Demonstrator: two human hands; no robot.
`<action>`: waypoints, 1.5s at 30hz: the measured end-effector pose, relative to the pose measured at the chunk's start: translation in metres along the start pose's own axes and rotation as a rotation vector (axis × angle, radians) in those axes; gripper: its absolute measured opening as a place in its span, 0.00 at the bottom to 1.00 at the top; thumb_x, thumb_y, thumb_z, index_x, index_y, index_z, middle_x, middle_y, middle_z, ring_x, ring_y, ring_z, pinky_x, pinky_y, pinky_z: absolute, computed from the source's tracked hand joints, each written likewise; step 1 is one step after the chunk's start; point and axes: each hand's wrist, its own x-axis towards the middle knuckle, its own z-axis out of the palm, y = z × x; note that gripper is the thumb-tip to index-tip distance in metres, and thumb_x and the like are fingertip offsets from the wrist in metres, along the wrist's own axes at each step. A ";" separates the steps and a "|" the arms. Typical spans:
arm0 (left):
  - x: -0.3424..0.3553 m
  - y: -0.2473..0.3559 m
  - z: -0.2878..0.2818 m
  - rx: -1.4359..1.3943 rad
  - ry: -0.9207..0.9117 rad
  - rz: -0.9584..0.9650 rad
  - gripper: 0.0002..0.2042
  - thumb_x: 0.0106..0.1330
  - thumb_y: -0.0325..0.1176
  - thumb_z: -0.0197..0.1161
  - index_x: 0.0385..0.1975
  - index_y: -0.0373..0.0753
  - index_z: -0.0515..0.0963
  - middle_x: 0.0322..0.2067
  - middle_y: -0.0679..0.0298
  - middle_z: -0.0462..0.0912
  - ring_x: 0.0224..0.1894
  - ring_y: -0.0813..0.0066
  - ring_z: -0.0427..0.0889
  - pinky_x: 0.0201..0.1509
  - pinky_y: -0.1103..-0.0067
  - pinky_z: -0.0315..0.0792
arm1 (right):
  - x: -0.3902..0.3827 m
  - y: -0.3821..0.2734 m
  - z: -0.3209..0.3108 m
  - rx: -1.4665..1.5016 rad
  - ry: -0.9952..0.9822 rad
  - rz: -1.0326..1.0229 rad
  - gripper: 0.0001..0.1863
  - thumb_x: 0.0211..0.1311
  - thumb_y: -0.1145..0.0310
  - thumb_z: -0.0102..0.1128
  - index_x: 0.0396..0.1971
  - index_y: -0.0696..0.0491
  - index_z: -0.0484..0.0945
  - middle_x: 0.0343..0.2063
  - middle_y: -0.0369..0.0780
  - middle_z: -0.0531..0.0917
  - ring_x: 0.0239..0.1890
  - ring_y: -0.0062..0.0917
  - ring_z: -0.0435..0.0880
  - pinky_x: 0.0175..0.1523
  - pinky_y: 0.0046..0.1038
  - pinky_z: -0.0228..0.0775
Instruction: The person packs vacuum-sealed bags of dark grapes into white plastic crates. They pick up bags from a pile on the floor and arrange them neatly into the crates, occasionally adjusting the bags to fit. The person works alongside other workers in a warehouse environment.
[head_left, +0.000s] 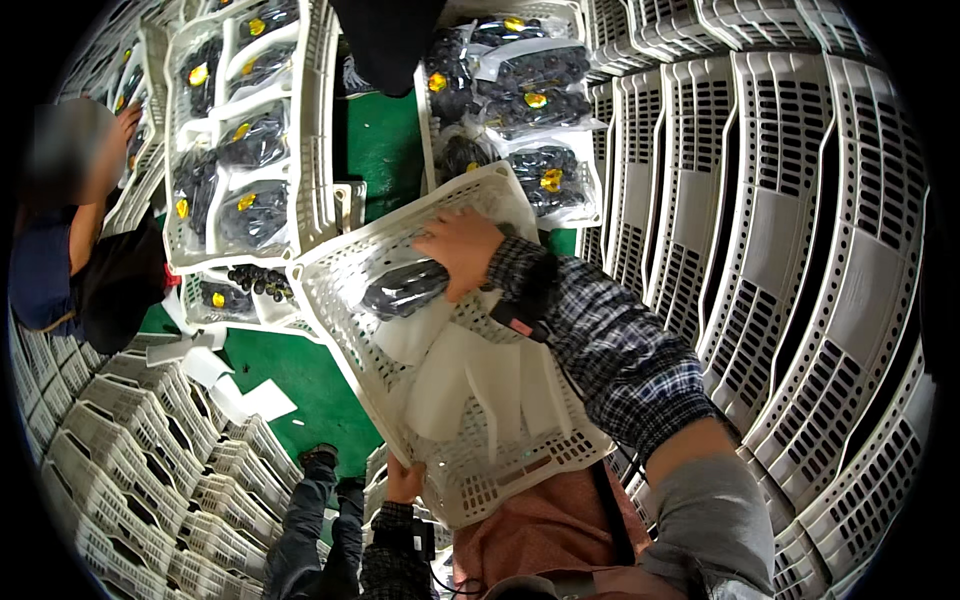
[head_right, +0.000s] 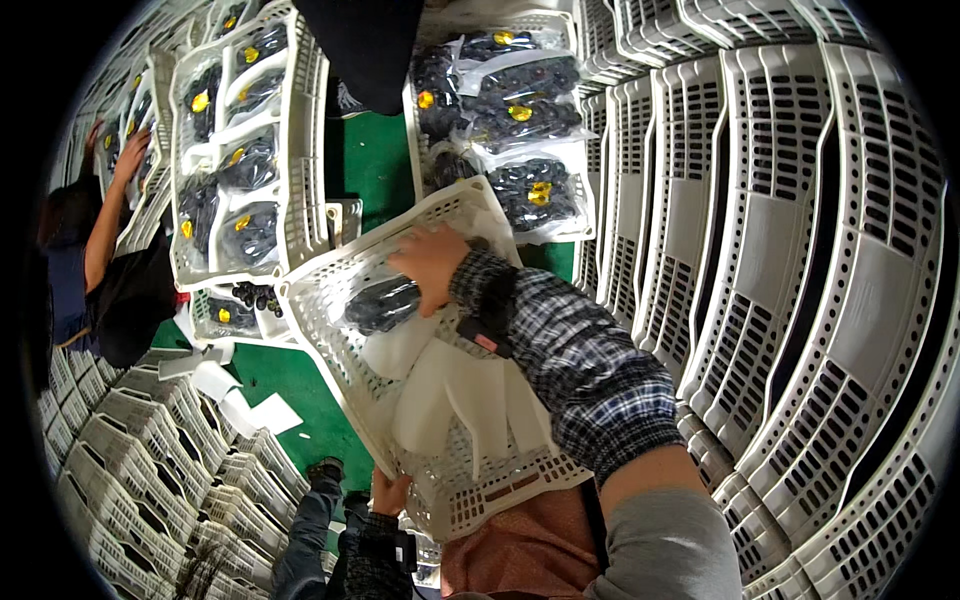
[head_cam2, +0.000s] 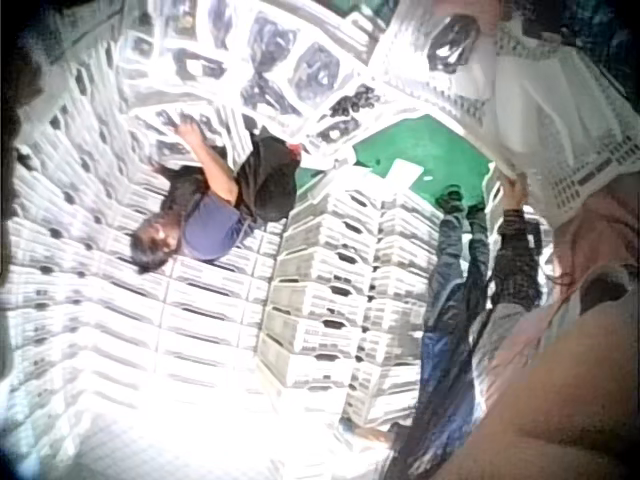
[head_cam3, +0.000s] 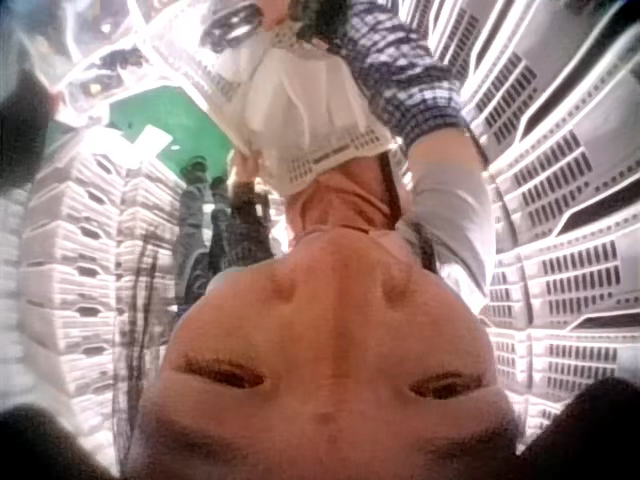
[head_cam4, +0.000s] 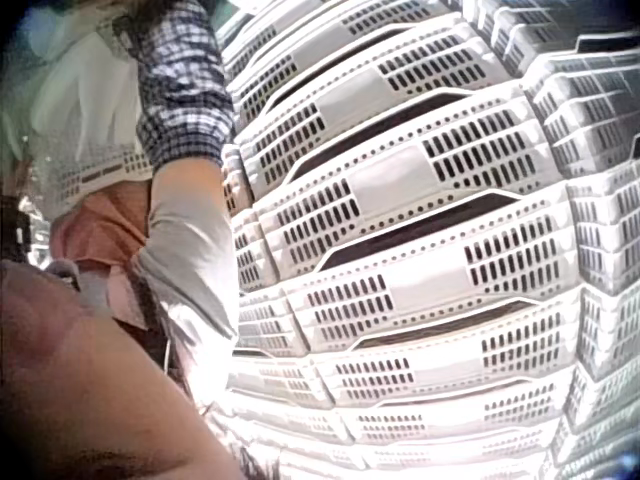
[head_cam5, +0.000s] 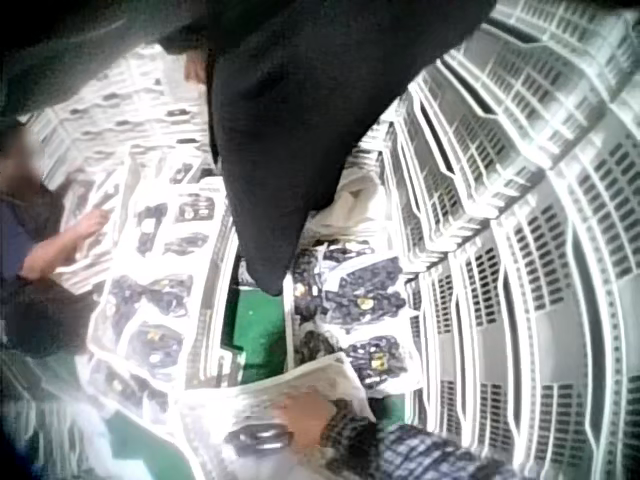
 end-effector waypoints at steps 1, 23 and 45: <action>-0.002 0.001 0.000 0.048 0.013 -0.077 0.29 0.47 0.21 0.55 0.55 0.32 0.61 0.48 0.58 0.71 0.48 0.69 0.71 0.53 0.76 0.64 | 0.006 -0.003 0.004 -0.028 -0.064 0.026 0.39 0.19 0.56 0.69 0.44 0.49 0.71 0.39 0.40 0.72 0.47 0.37 0.69 0.45 0.41 0.62; -0.046 0.007 -0.008 -0.106 0.143 0.121 0.26 0.47 0.19 0.53 0.52 0.32 0.63 0.43 0.59 0.72 0.43 0.70 0.73 0.49 0.77 0.67 | -0.150 0.082 0.032 -0.063 0.461 0.748 0.30 0.40 0.75 0.63 0.49 0.54 0.67 0.41 0.42 0.73 0.47 0.36 0.71 0.48 0.33 0.67; -0.088 0.016 0.028 -0.050 0.343 -0.088 0.31 0.47 0.22 0.57 0.55 0.33 0.58 0.46 0.59 0.69 0.45 0.70 0.71 0.50 0.75 0.66 | -0.084 0.141 0.097 -0.331 0.284 0.733 0.39 0.25 0.59 0.76 0.46 0.42 0.69 0.43 0.39 0.67 0.51 0.33 0.65 0.50 0.45 0.57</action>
